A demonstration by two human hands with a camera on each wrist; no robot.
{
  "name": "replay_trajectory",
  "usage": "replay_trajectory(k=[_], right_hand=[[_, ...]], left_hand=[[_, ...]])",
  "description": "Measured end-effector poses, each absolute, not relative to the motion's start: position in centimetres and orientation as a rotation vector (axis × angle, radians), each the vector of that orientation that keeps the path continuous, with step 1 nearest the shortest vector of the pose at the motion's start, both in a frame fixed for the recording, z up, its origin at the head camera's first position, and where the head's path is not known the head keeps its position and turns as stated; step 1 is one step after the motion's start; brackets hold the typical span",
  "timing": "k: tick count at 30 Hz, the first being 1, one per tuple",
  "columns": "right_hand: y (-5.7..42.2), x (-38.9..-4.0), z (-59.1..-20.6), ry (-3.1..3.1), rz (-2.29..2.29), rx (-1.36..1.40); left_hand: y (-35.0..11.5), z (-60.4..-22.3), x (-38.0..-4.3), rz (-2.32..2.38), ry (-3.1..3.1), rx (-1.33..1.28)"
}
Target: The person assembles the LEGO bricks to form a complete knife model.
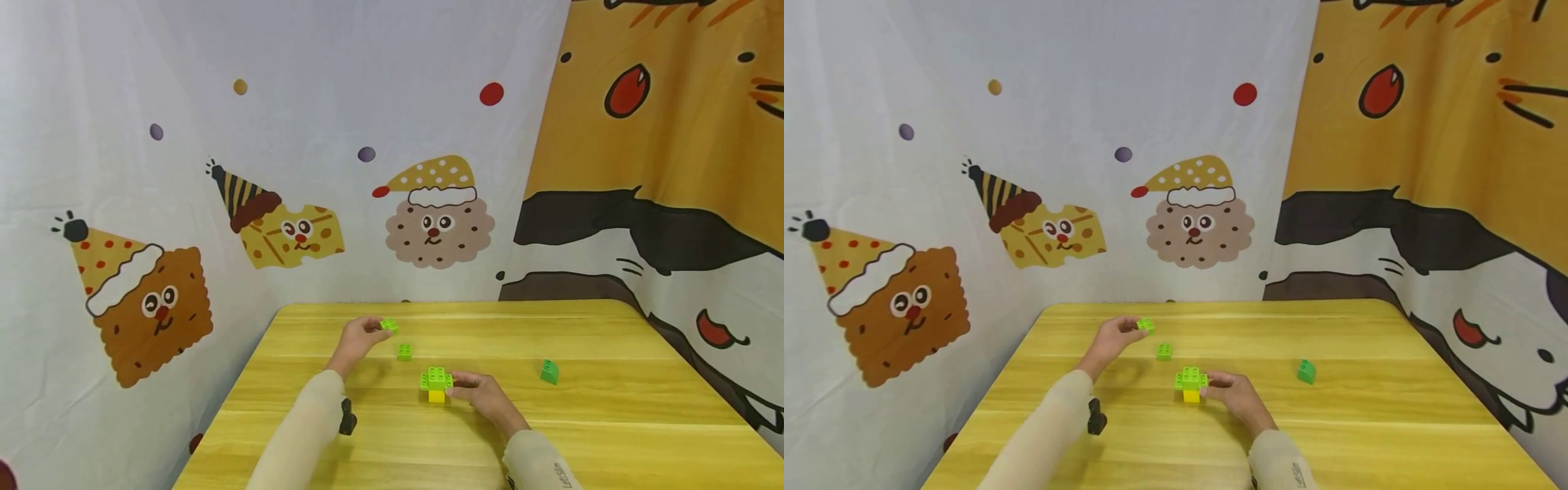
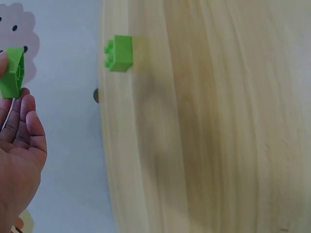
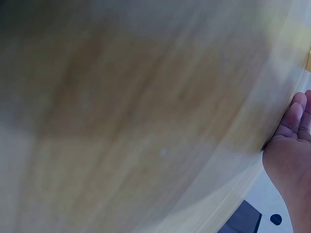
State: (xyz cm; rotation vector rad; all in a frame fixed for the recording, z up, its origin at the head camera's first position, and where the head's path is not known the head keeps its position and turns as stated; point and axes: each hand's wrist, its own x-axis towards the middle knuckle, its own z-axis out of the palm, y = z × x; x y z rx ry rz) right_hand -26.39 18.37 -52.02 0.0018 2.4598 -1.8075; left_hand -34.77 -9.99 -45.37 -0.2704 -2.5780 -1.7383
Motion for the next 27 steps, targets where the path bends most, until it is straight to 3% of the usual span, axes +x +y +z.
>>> replay_trajectory(k=[27], right_hand=[[18.6, -26.6, -52.4, 2.446, -1.828, -0.009]], left_hand=[[-6.2, -43.9, -33.8, -1.852, -2.564, -0.470]])
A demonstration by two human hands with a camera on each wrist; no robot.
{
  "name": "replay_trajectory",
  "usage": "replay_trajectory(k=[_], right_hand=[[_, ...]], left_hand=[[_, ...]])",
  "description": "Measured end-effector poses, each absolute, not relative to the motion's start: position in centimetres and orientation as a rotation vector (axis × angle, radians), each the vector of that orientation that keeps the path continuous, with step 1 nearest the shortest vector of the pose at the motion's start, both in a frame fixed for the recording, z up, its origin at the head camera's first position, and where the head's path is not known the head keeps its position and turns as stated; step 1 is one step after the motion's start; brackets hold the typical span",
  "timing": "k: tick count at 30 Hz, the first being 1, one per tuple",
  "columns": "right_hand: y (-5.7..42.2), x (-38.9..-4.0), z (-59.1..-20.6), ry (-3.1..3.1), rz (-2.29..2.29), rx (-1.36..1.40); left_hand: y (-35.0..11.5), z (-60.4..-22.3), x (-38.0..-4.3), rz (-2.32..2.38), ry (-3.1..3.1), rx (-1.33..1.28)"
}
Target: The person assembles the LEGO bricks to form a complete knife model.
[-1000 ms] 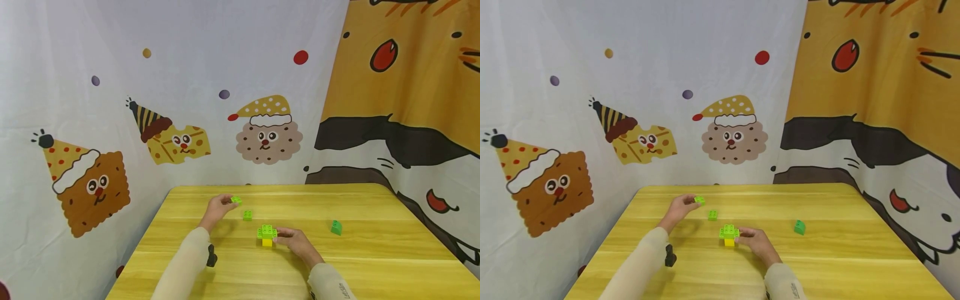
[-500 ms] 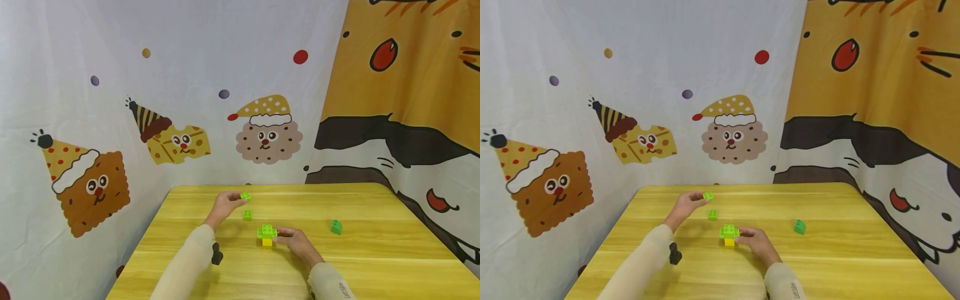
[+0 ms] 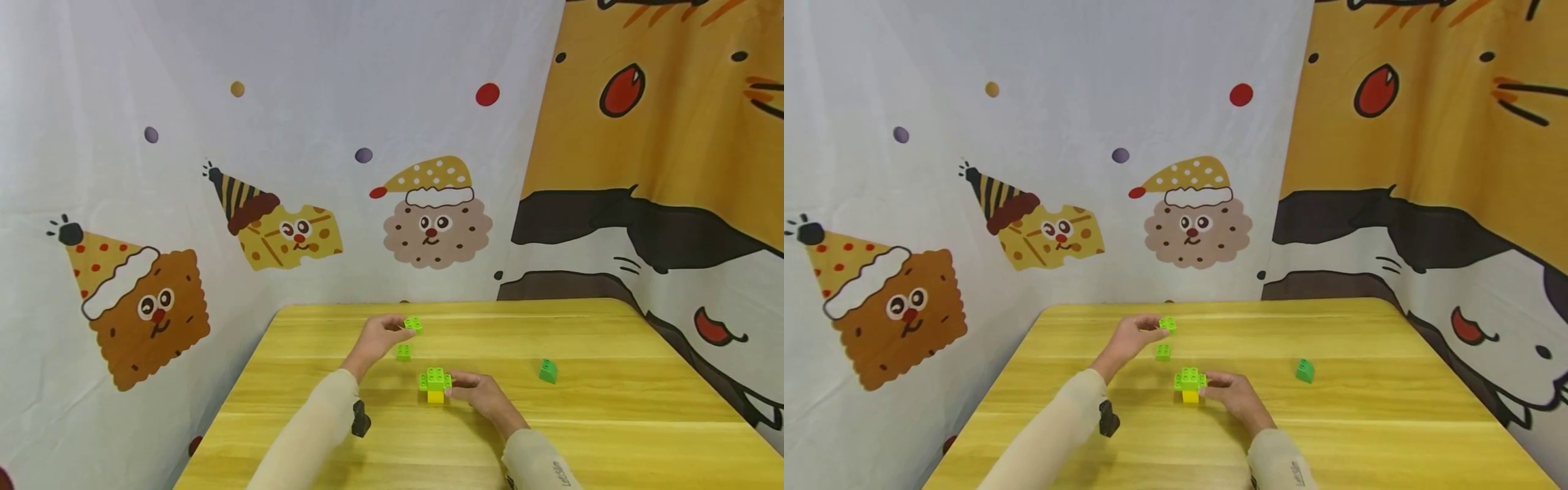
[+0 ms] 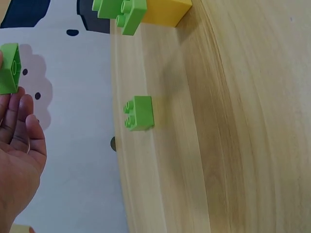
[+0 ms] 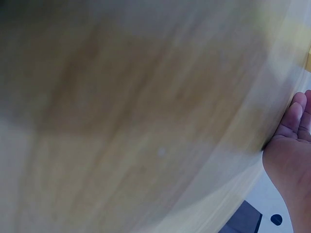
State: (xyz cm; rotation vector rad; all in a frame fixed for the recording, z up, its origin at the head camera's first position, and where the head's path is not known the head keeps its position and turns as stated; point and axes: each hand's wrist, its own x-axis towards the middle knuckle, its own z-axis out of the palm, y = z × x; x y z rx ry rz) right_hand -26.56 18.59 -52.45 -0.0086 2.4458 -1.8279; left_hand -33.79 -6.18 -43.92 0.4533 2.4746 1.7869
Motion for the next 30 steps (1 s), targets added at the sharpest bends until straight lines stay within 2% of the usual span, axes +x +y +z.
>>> replay_trajectory(k=[30], right_hand=[[18.5, -26.5, -52.3, 2.428, -1.836, -0.022]], left_hand=[[-4.5, -46.0, -32.5, 1.659, 2.454, 0.536]])
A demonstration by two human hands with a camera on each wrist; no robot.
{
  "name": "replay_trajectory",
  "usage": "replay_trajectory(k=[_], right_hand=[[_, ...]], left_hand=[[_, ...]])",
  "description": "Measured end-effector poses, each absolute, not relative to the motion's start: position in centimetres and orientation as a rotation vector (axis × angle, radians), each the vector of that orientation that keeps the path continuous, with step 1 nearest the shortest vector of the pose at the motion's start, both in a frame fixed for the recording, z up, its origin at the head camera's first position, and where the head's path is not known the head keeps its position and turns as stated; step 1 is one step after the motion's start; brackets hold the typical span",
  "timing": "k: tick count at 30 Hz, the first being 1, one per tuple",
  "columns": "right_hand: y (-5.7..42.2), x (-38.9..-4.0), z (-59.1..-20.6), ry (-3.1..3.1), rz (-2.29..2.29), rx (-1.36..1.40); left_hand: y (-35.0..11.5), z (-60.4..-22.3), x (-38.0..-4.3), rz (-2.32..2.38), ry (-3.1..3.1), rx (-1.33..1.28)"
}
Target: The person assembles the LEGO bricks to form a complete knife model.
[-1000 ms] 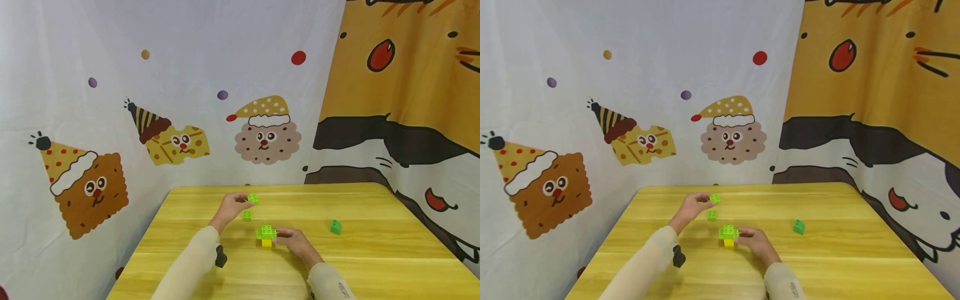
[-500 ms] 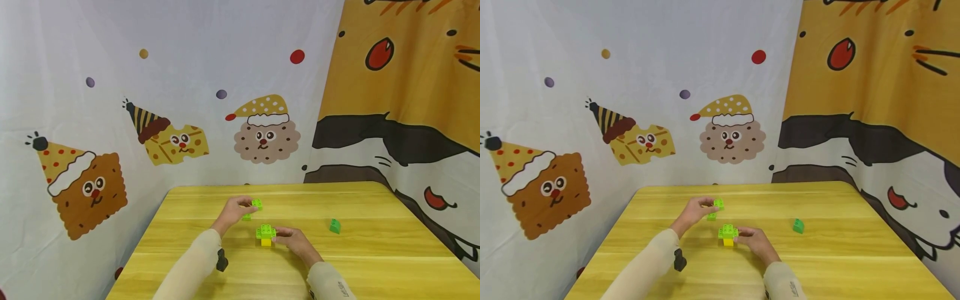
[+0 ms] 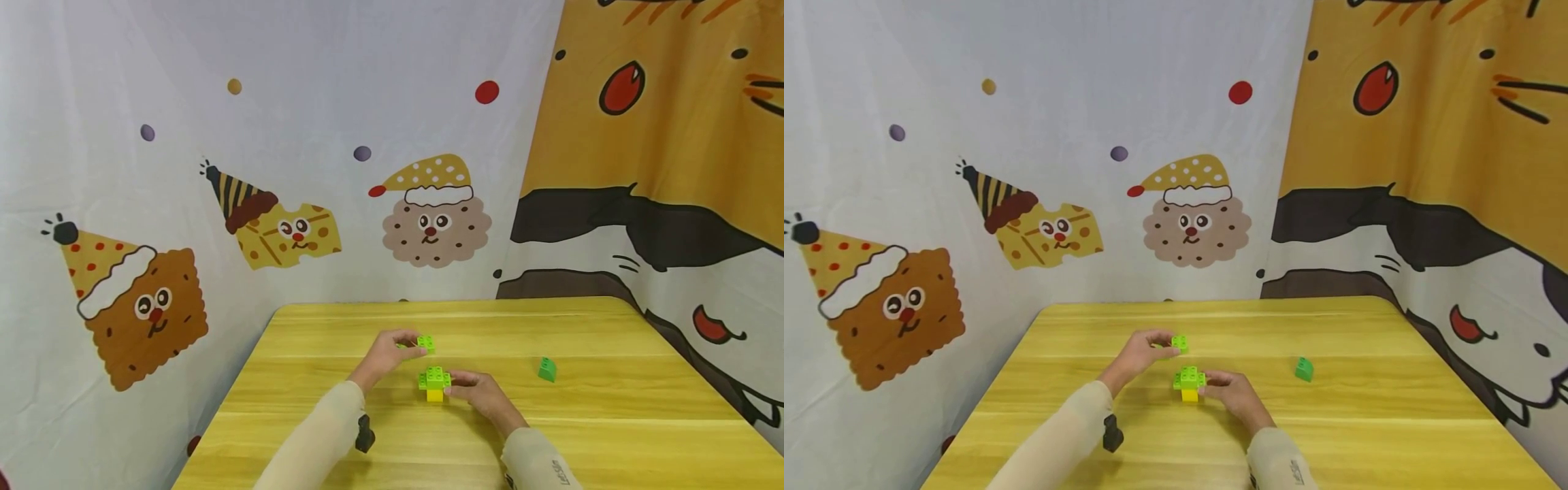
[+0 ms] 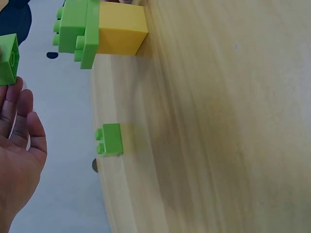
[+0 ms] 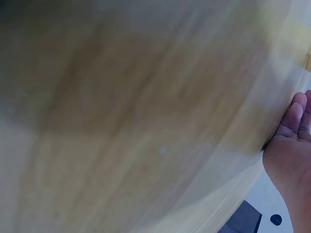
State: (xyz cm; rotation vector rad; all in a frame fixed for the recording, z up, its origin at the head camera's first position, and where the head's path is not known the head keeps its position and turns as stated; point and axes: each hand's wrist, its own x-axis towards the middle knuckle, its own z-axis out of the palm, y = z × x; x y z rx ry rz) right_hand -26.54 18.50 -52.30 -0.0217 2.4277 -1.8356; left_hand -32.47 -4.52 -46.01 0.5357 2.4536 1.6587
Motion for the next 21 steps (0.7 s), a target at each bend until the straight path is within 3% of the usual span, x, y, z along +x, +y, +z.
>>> replay_trajectory(k=[21], right_hand=[[18.4, -26.6, -52.3, 2.442, -1.820, 0.025]], left_hand=[[-3.9, -47.9, -31.2, 1.581, 2.452, 0.525]])
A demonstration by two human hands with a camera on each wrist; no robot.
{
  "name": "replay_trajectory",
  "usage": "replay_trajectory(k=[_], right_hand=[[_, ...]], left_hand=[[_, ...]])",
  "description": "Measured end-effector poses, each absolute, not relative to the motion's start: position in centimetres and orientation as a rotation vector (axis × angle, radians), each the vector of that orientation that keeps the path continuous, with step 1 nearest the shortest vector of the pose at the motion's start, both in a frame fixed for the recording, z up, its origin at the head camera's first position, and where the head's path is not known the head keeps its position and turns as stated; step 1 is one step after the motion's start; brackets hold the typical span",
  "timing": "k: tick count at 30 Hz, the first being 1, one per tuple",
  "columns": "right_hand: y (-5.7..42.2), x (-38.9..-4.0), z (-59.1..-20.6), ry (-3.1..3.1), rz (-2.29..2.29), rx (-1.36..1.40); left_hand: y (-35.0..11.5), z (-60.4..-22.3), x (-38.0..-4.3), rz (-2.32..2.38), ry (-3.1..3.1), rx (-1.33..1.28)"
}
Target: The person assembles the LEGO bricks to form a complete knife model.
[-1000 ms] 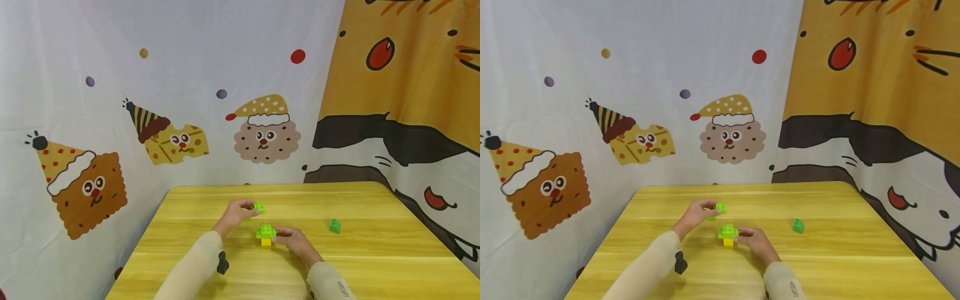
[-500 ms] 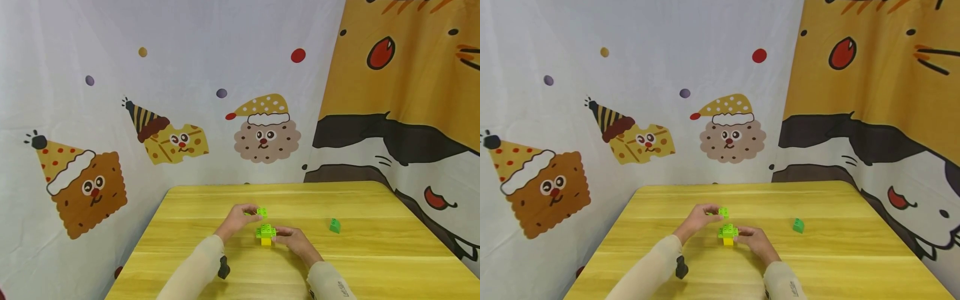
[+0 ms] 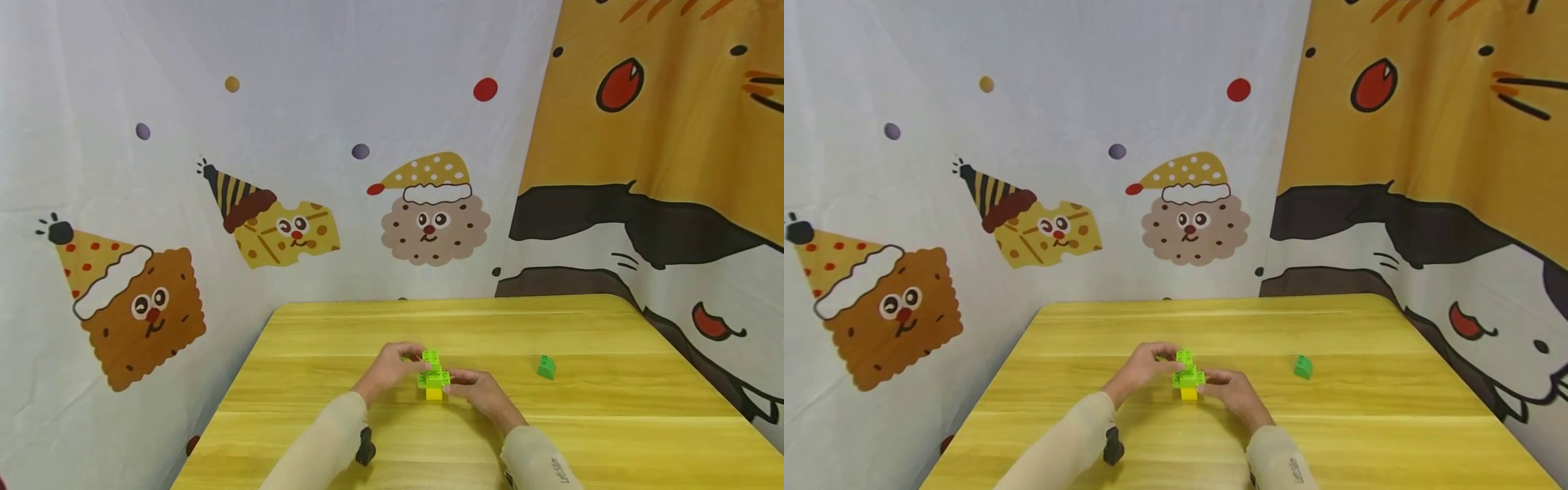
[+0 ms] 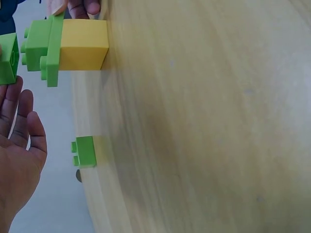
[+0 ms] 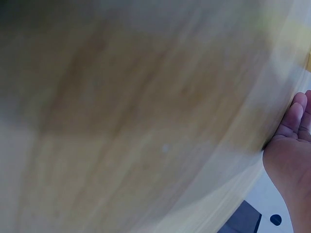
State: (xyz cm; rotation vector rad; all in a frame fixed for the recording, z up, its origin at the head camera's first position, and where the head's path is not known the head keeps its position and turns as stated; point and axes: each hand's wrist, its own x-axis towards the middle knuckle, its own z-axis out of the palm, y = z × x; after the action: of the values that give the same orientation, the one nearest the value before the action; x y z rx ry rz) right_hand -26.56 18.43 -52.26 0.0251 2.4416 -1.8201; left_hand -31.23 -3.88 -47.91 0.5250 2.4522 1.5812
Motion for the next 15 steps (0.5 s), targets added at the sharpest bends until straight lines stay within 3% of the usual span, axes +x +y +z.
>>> replay_trajectory(k=[15], right_hand=[[18.46, -26.50, -52.20, 2.438, -1.831, 0.007]], left_hand=[[-3.90, -48.67, -30.83, 1.544, 2.446, 0.557]])
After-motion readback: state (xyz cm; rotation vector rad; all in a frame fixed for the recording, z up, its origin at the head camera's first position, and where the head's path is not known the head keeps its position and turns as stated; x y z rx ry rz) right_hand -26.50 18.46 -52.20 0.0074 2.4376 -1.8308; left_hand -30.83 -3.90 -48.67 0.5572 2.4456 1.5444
